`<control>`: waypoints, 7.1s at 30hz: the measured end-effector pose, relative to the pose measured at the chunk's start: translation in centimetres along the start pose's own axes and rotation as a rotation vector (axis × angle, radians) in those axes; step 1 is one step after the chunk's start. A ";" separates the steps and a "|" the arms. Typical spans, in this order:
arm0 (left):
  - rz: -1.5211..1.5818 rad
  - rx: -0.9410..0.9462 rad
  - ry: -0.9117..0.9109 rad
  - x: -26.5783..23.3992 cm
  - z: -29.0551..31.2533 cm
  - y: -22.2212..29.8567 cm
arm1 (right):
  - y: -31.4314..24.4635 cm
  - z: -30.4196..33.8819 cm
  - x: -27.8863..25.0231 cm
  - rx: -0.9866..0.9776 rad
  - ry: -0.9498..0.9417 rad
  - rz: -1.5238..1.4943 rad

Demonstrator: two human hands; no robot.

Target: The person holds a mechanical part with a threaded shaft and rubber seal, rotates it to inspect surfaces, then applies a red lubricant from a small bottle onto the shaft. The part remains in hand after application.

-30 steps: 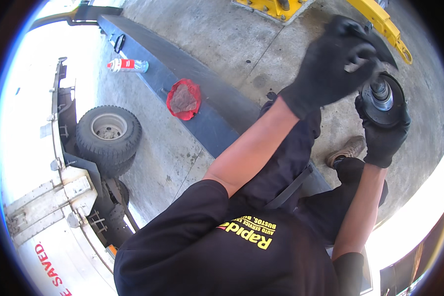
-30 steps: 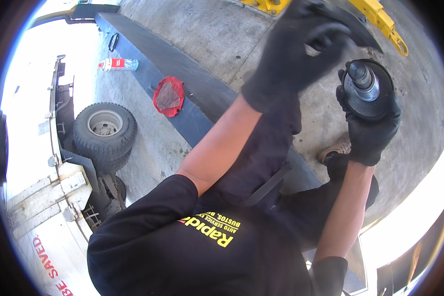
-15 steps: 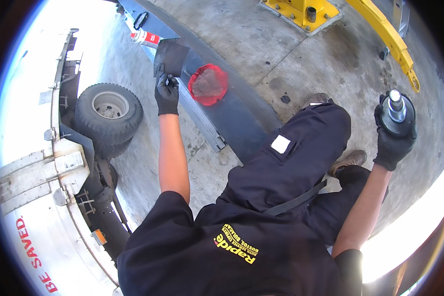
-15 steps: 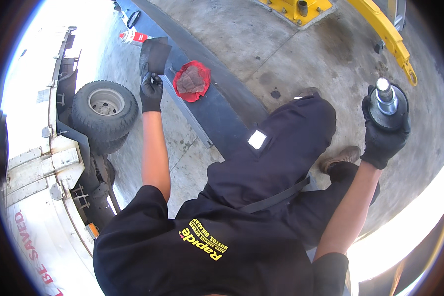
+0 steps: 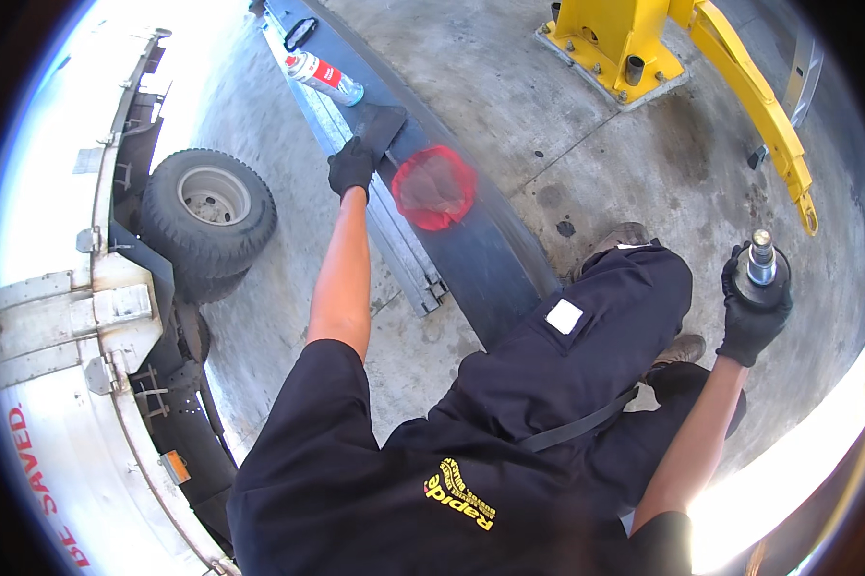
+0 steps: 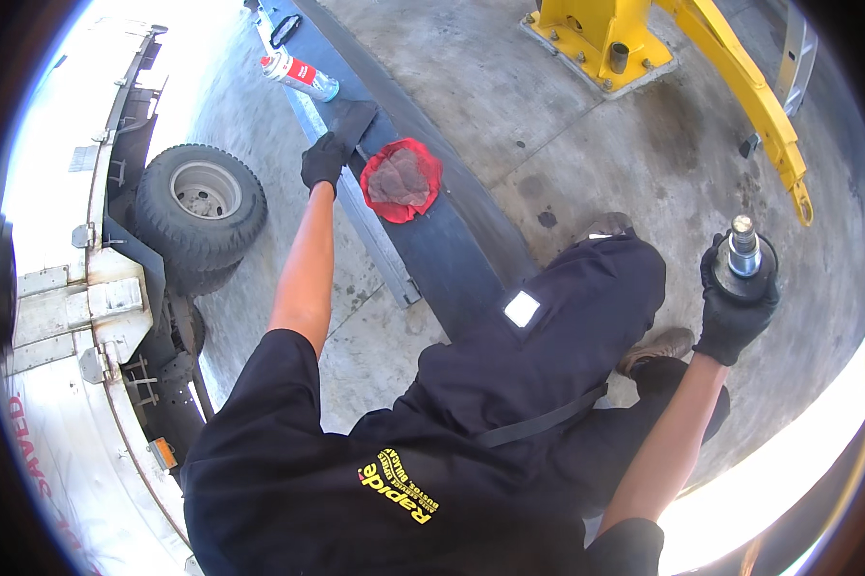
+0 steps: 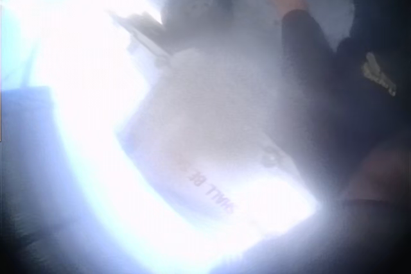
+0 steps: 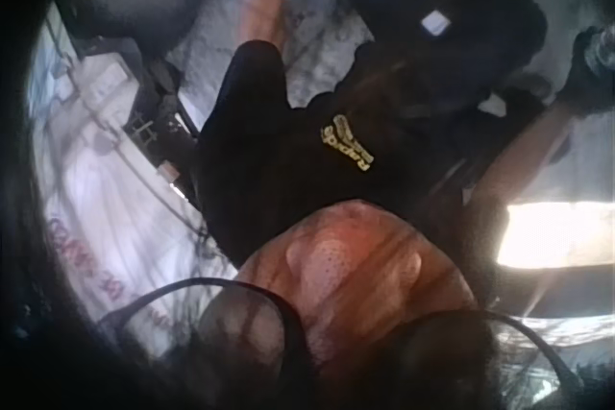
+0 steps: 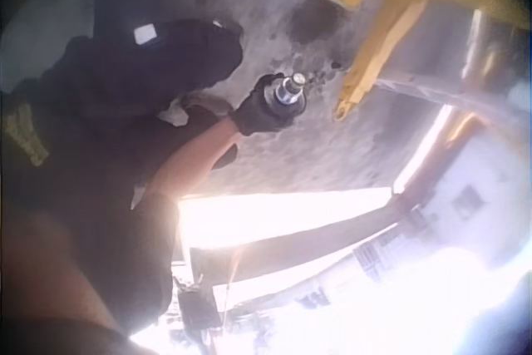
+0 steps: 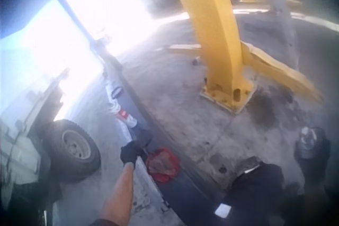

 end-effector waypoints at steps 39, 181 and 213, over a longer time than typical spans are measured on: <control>0.105 0.364 -0.021 -5.7 5.1 13.7 | -1.7 1.3 -1.1 0.000 0.074 -0.080; 1.287 -0.070 -1.842 11.4 58.9 53.0 | -3.6 1.5 -7.9 -0.036 0.365 0.358; 1.537 -0.580 -1.907 10.8 57.1 53.3 | -3.0 1.6 -7.7 0.215 0.182 0.277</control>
Point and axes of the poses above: each hand's wrist, its own z-axis away from the middle knuckle, its own x-axis out of the palm, y = z × x, the point moved 6 cm from there along -z, towards the middle knuckle, and after that the axes turned 5 degrees about y, right-handed, at the moved point
